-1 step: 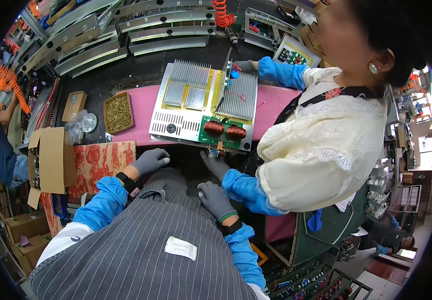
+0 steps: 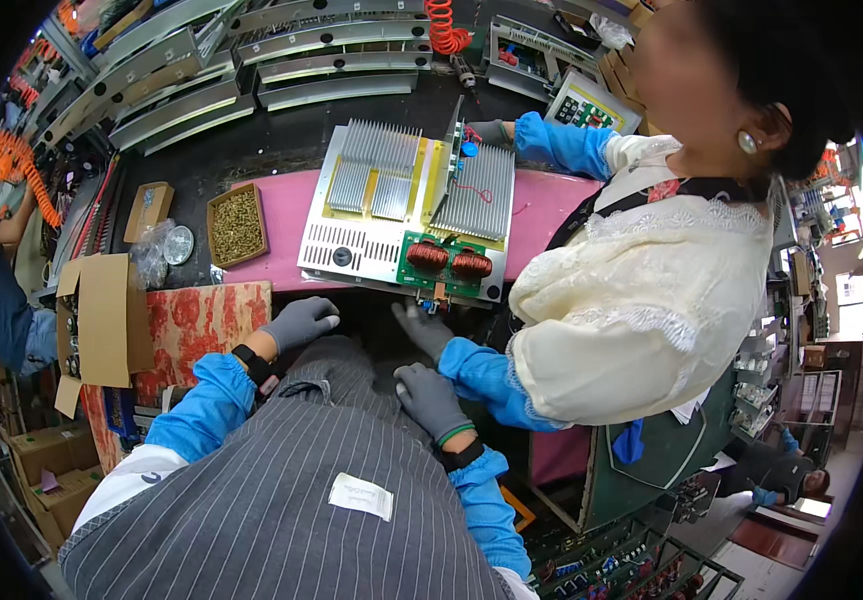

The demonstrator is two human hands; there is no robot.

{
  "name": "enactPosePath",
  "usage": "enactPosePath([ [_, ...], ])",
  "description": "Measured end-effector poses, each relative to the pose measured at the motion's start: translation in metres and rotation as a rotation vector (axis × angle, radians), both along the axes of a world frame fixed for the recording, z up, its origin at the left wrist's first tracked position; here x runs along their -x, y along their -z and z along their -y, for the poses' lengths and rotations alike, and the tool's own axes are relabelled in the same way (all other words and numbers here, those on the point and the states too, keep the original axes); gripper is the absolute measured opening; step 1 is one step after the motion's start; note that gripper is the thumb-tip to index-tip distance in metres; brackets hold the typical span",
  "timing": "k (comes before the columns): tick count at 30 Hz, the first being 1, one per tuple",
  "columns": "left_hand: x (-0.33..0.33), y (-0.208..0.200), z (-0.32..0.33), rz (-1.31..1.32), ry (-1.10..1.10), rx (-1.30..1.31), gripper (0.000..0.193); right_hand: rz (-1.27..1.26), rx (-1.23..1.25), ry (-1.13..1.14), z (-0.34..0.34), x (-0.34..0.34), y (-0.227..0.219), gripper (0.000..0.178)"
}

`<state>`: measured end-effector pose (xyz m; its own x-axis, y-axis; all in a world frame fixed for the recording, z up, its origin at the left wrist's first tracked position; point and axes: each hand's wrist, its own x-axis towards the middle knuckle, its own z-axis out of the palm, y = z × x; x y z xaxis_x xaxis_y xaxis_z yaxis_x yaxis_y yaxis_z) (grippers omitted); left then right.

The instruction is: Assembling an electronic component by driving screws into a metal housing and referring to technical diagrams.

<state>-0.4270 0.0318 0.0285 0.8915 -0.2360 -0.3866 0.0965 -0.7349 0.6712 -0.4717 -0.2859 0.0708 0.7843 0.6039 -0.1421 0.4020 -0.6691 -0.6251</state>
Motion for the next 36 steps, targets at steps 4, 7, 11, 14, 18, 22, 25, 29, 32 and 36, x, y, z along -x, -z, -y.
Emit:
enactPosePath([
  [4, 0.001, 0.002, -0.001, -0.020, -0.018, 0.002, 0.033, -0.066, 0.012, -0.004, -0.003, 0.000, 0.002, 0.020],
  [7, 0.004, 0.006, 0.000, -0.034, -0.020, 0.012, 0.032, -0.102, 0.009, -0.005, 0.003, 0.007, 0.012, 0.022],
  [11, 0.013, 0.009, 0.004, -0.021, -0.021, 0.027, 0.031, -0.164, -0.004, -0.005, 0.014, 0.020, 0.024, 0.022],
  [14, 0.017, 0.009, 0.009, -0.025, -0.022, 0.035, 0.031, -0.180, 0.001, -0.010, 0.019, 0.026, 0.021, 0.022],
  [18, 0.025, 0.011, 0.011, 0.004, -0.029, 0.049, 0.032, -0.181, 0.019, -0.020, 0.021, 0.031, 0.017, 0.022],
  [22, 0.032, 0.010, 0.014, 0.012, -0.032, 0.055, 0.031, -0.149, 0.101, -0.021, 0.024, 0.037, 0.014, 0.022],
  [25, 0.036, 0.009, 0.015, 0.008, -0.045, 0.044, 0.032, -0.130, 0.094, -0.023, 0.025, 0.040, 0.012, 0.021],
  [29, 0.043, 0.008, 0.016, 0.013, -0.051, 0.047, 0.032, -0.124, 0.104, -0.040, 0.029, 0.046, 0.013, 0.024],
  [32, 0.046, 0.006, 0.018, 0.015, -0.050, 0.048, 0.032, -0.128, 0.129, -0.047, 0.033, 0.049, 0.014, 0.024],
  [36, 0.051, 0.006, 0.020, 0.022, -0.049, 0.046, 0.032, -0.131, 0.146, -0.052, 0.034, 0.053, 0.010, 0.025],
])
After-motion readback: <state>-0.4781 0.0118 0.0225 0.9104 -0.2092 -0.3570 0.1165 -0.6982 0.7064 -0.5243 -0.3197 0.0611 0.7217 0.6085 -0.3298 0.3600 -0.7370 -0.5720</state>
